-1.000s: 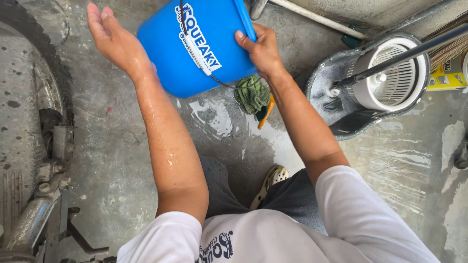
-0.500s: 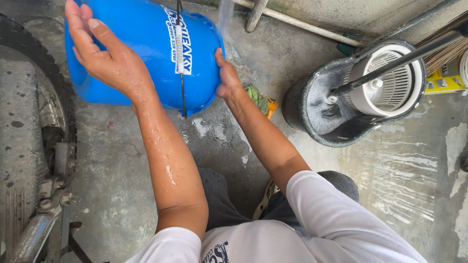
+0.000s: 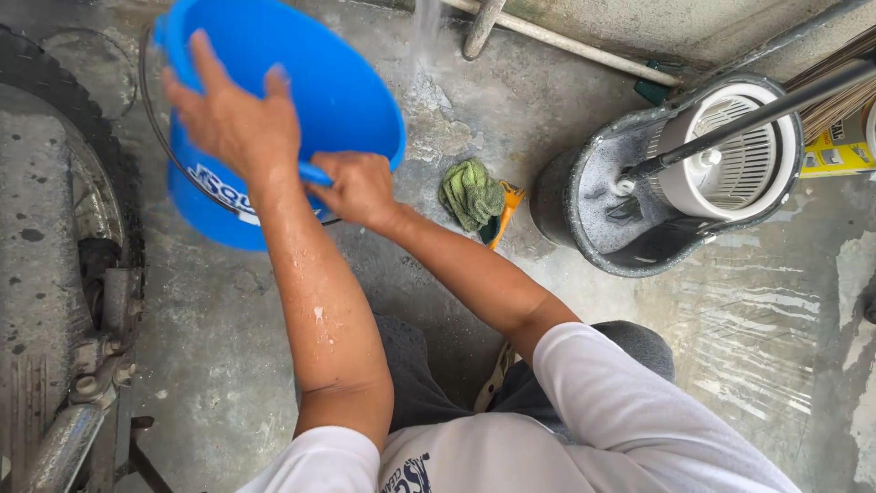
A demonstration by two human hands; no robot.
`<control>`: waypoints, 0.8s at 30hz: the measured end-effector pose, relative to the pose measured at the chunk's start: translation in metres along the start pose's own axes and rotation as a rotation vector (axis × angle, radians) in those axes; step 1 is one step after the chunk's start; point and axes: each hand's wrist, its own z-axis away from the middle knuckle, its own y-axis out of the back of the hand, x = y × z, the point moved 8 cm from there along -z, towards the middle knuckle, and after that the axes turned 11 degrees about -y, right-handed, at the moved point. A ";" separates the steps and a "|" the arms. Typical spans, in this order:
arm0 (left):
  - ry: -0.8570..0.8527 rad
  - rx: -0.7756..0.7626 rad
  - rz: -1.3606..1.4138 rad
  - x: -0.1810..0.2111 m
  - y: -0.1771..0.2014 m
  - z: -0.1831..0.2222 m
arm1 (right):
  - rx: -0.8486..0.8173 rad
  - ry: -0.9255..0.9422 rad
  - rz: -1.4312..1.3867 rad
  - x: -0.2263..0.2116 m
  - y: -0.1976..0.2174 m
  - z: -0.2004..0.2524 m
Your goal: Cleaning and rinsing a bucket, cloth, and scraper tool at an outdoor water tap.
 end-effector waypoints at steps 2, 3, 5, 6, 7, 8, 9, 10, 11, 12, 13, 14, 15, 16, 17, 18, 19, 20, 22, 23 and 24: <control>0.031 0.065 -0.060 -0.060 -0.010 0.006 | -0.037 0.182 0.079 -0.012 0.009 0.007; 0.057 0.134 -0.121 -0.091 -0.009 0.008 | -0.072 0.367 0.155 -0.025 0.010 0.015; 0.076 0.250 -0.048 -0.151 -0.021 0.012 | -0.001 0.512 0.077 -0.042 0.046 0.027; 0.092 0.364 0.028 -0.181 -0.023 0.015 | 0.073 0.654 -0.001 -0.054 0.069 0.036; 0.095 0.370 0.026 -0.184 -0.015 0.017 | 0.070 0.660 -0.002 -0.016 0.065 0.039; 0.118 0.452 0.015 -0.188 -0.001 0.023 | 0.244 0.421 0.133 0.036 0.070 0.031; 0.140 0.538 0.006 -0.191 0.011 0.028 | 0.416 0.180 0.266 0.090 0.079 0.025; 0.142 0.546 0.007 -0.183 0.024 0.024 | 0.416 0.188 0.267 0.114 0.086 0.029; 0.312 0.555 0.034 -0.189 0.034 0.027 | 0.283 -0.129 0.532 0.163 0.083 0.025; 0.481 0.558 0.062 -0.194 0.044 0.032 | 0.138 -0.448 0.790 0.215 0.085 0.031; 0.491 0.563 0.052 -0.194 0.049 0.032 | 0.125 -0.441 0.791 0.255 0.072 0.034; 0.541 0.428 -0.153 -0.195 0.051 0.030 | 0.059 -0.473 0.868 0.300 0.057 0.037; 0.583 0.281 -0.357 -0.196 0.053 0.030 | -0.010 -0.511 0.942 0.346 0.040 0.047; 0.591 0.276 -0.369 -0.191 0.055 0.032 | -0.025 -0.510 0.941 0.342 0.036 0.047; 0.637 0.187 -0.391 -0.188 0.052 0.029 | -0.046 -0.500 0.930 0.336 0.035 0.038; 0.681 0.098 -0.412 -0.183 0.049 0.026 | -0.067 -0.489 0.918 0.330 0.034 0.028; 0.684 0.103 -0.416 -0.182 0.051 0.026 | -0.069 -0.483 0.916 0.314 0.036 0.013; 0.679 0.055 -0.430 -0.181 0.049 0.025 | 0.008 -0.464 0.801 0.295 0.042 -0.003; 0.680 -0.004 -0.453 -0.174 0.053 0.030 | 0.070 -0.450 0.686 0.265 0.052 -0.023; 0.685 -0.036 -0.401 -0.170 0.054 0.029 | 0.126 -0.511 0.557 0.255 0.060 -0.034; 0.689 -0.068 -0.349 -0.166 0.056 0.029 | 0.181 -0.570 0.427 0.245 0.067 -0.044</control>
